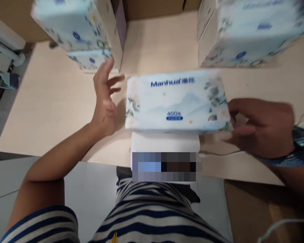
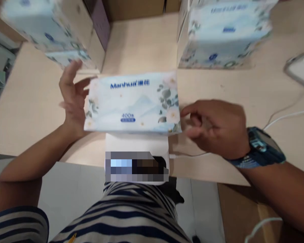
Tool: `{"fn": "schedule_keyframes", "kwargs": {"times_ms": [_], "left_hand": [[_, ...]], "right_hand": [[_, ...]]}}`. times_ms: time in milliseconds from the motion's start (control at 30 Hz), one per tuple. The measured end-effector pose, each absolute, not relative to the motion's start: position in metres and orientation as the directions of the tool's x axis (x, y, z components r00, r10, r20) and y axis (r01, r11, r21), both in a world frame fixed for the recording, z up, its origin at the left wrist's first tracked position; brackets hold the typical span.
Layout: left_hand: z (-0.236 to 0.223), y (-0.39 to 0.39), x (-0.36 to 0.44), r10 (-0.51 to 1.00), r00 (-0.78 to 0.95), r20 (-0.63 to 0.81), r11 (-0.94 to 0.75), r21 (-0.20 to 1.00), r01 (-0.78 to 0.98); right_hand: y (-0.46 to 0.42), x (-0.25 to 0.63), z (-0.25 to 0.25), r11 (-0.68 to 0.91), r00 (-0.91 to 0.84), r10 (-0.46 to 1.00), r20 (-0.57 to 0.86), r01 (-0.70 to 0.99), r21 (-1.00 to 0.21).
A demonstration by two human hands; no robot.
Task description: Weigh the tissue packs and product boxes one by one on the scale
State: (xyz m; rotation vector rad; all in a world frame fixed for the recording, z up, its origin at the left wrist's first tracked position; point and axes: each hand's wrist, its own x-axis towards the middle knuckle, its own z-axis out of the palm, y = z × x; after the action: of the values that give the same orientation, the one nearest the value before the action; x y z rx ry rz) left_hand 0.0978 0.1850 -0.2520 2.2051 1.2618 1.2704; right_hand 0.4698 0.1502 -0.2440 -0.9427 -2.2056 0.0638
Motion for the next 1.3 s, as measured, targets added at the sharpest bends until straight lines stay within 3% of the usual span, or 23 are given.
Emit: {"fn": "schedule_keyframes", "kwargs": {"times_ms": [133,300,400,567,667,733,800,900,967,1033,1100,1300], "left_hand": [[-0.21,0.178,0.081,0.664,0.464,0.587,-0.719,0.329,0.612],[-0.199,0.164,0.094,0.496,0.713,0.496,-0.834,0.044,0.55],[-0.21,0.153,0.108,0.456,0.701,0.548,-0.837,-0.006,0.548],[-0.201,0.148,0.098,0.376,0.579,0.723,-0.775,-0.096,0.624],[-0.178,0.152,0.073,0.397,0.455,0.797,-0.672,-0.086,0.735],[-0.162,0.154,0.056,0.499,0.329,0.802,-0.526,-0.022,0.85],[-0.146,0.156,0.04,0.688,0.167,0.706,-0.309,0.077,0.948],[-0.131,0.159,0.017,0.935,-0.084,0.344,0.03,0.159,0.987],[-0.129,0.165,0.003,0.978,-0.2,0.063,0.19,0.141,0.972],[-0.133,0.171,-0.007,0.958,-0.259,-0.12,0.272,0.111,0.956],[-0.14,0.177,-0.011,0.942,-0.272,-0.198,0.295,0.099,0.95],[-0.149,0.181,-0.004,0.943,-0.261,-0.209,0.288,0.114,0.951]], "right_hand": [[0.154,0.465,-0.25,0.788,-0.521,0.581,0.626,0.552,-0.272],[0.154,0.466,-0.27,0.698,-0.475,0.704,0.527,0.601,-0.391],[0.147,0.456,-0.264,0.643,-0.478,0.748,0.461,0.694,-0.323],[0.152,0.414,-0.232,0.613,-0.476,0.712,0.516,0.78,-0.127],[0.177,0.379,-0.203,0.66,-0.539,0.688,0.486,0.744,-0.11],[0.196,0.35,-0.182,0.621,-0.534,0.734,0.42,0.778,-0.097],[0.211,0.318,-0.166,0.545,-0.495,0.803,0.331,0.835,-0.072],[0.225,0.267,-0.164,0.492,-0.476,0.864,0.164,0.868,-0.072],[0.23,0.24,-0.176,0.518,-0.515,0.855,0.056,0.852,-0.076],[0.234,0.222,-0.189,0.549,-0.551,0.834,-0.02,0.833,-0.062],[0.238,0.214,-0.197,0.561,-0.562,0.824,-0.069,0.827,-0.043],[0.236,0.218,-0.186,0.569,-0.565,0.815,-0.127,0.822,-0.009]]}}
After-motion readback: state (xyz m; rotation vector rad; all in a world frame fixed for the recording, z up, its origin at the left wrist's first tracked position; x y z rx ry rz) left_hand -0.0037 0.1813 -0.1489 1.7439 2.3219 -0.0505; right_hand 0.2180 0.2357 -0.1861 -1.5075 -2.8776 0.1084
